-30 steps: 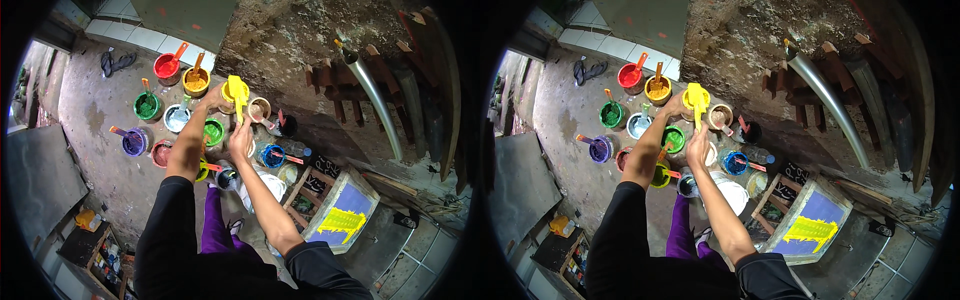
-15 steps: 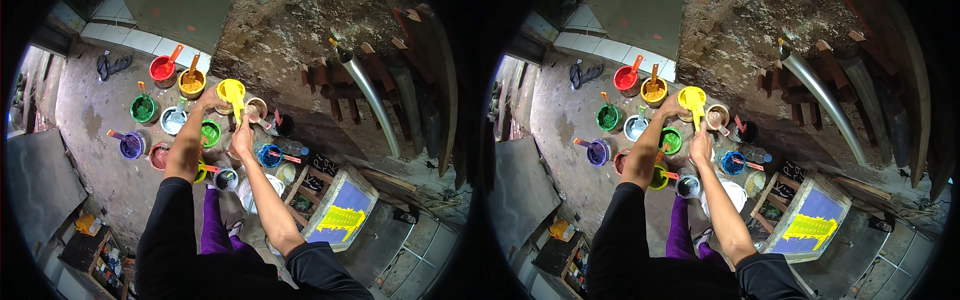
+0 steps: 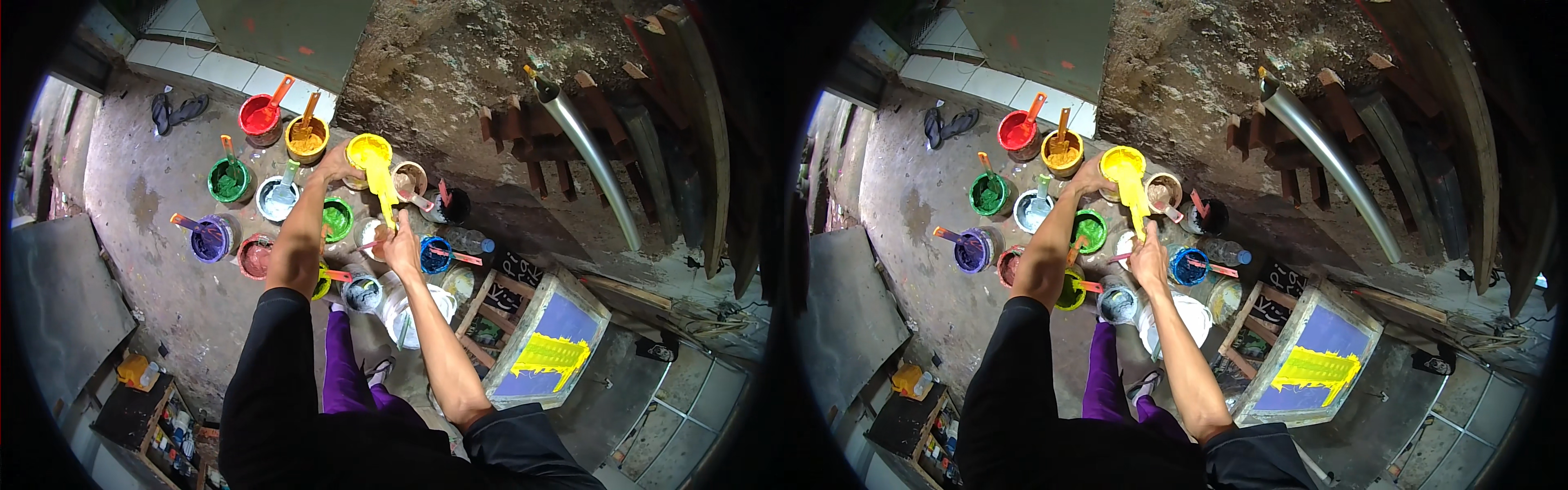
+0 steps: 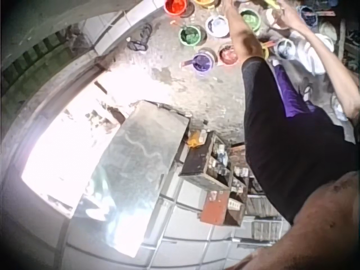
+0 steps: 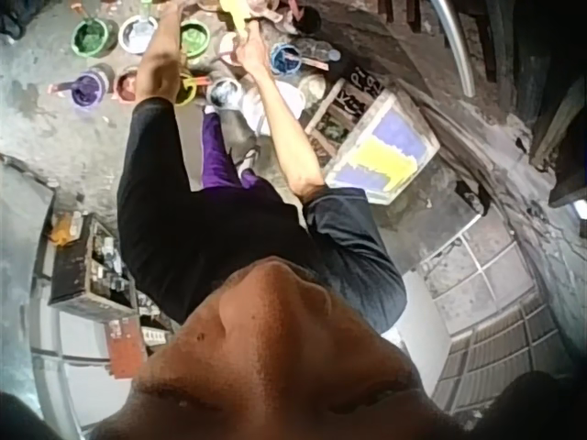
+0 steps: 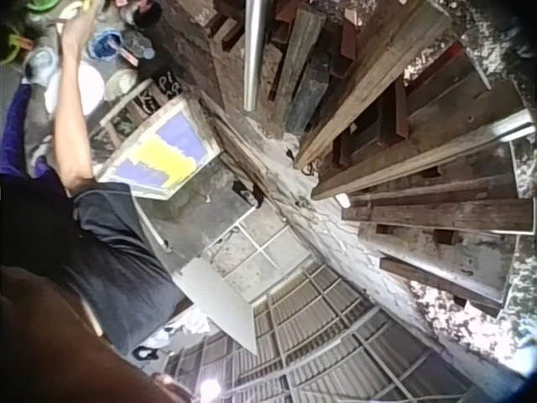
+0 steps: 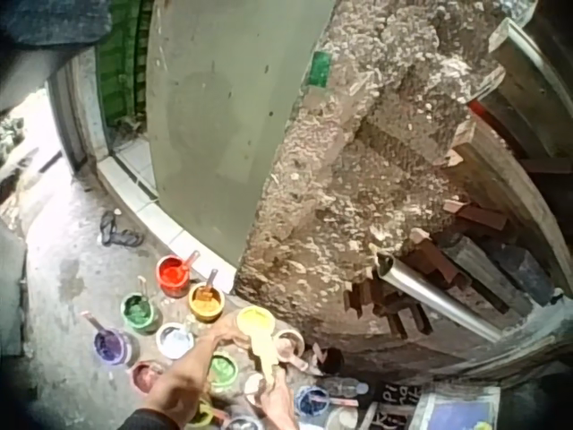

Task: Preparing a screen printing frame and applying yellow ink to it using a squeegee.

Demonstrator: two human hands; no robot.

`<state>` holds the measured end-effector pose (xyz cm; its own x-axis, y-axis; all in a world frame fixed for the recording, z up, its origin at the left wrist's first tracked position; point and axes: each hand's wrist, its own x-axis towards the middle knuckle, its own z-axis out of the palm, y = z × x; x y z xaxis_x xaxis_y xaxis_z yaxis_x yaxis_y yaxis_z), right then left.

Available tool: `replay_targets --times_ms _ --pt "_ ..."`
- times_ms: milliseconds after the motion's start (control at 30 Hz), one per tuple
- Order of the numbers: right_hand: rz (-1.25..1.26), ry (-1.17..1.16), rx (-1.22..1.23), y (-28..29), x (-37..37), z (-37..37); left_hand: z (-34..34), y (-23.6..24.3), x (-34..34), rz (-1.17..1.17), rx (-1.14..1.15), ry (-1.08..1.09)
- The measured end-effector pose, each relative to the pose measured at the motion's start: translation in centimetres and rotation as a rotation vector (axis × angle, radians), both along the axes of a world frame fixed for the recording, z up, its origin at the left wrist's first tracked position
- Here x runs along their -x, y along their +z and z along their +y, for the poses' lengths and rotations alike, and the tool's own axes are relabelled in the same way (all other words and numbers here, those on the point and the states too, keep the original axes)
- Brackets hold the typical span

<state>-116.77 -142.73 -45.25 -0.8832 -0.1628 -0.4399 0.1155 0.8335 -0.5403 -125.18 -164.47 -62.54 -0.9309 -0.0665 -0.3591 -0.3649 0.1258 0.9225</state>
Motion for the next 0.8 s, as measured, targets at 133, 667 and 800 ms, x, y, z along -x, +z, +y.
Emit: replay_targets --times_ms 133,667,800 --pt "-0.017 -0.008 0.028 2.0 -0.2 0.3 0.0 -0.7 -0.2 0.077 -0.088 0.008" --pt "-0.191 -0.336 0.5 9.9 -1.9 8.8 0.3 2.6 -2.7 -0.017 0.111 -0.086" --pt "-0.47 -0.546 0.843 12.2 -3.3 12.1 0.6 3.1 -3.8 -0.032 0.312 -0.058"
